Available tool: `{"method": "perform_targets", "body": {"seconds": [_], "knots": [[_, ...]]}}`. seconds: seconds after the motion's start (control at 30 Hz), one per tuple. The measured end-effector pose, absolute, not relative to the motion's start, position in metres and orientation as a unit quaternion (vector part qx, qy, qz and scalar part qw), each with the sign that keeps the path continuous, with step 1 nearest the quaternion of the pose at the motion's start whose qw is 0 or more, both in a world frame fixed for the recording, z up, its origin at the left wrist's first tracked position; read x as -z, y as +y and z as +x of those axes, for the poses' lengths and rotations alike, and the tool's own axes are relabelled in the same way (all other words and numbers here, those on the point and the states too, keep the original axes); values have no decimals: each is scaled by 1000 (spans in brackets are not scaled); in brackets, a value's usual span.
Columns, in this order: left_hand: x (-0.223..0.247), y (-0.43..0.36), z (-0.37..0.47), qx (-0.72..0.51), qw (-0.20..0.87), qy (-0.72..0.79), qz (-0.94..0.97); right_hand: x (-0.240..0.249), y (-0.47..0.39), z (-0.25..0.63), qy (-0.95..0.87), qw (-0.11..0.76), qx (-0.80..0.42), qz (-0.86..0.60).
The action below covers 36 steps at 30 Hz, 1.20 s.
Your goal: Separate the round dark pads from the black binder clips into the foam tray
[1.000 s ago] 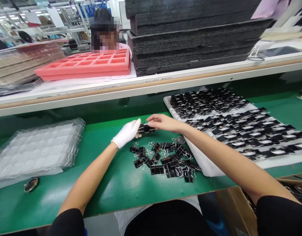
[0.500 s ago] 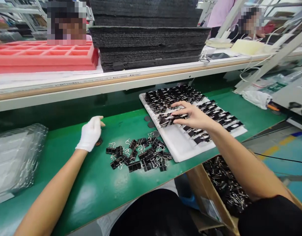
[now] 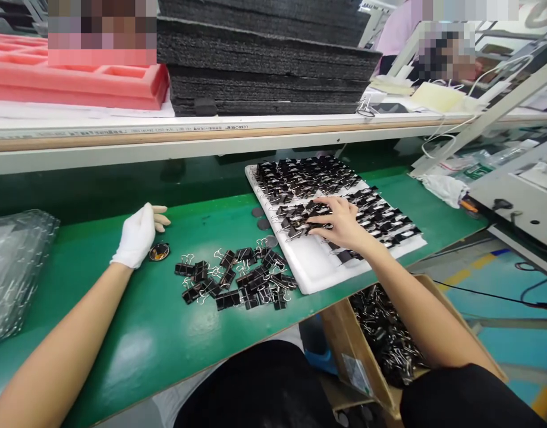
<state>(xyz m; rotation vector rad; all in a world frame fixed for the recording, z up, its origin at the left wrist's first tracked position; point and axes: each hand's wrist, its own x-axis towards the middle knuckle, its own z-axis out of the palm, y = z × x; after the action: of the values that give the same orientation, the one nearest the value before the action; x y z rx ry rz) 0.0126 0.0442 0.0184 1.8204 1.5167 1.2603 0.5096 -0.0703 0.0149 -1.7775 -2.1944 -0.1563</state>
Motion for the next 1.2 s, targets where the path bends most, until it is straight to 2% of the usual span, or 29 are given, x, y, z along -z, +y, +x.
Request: {"method": "perform_targets", "body": {"seconds": [0.27, 0.37, 0.53, 0.63, 0.7, 0.9, 1.0, 1.2], "knots": [[-16, 42, 14, -453, 235, 544, 666, -16, -77, 503, -779, 118, 105, -607], [-10, 36, -3, -434, 236, 532, 688, -26, -90, 493, -786, 138, 130, -589], [-5, 13, -43, -240, 149, 531, 799, -42, -103, 435, -858, 176, 109, -470], [-8, 3, -53, -106, 62, 516, 848, -49, -86, 388, -905, 115, 59, -406], [-9, 0, -52, -65, 35, 509, 857, -51, -63, 363, -902, 46, 48, -426], [-12, -2, -43, -88, 47, 501, 860, -50, 1, 333, -821, -201, 59, -531], [-11, -4, -41, -95, 47, 501, 859, -44, 13, 339, -831, -224, 54, -507], [-6, -3, -25, -120, 15, 547, 828, -39, 20, 356, -846, -177, 76, -497]]}}
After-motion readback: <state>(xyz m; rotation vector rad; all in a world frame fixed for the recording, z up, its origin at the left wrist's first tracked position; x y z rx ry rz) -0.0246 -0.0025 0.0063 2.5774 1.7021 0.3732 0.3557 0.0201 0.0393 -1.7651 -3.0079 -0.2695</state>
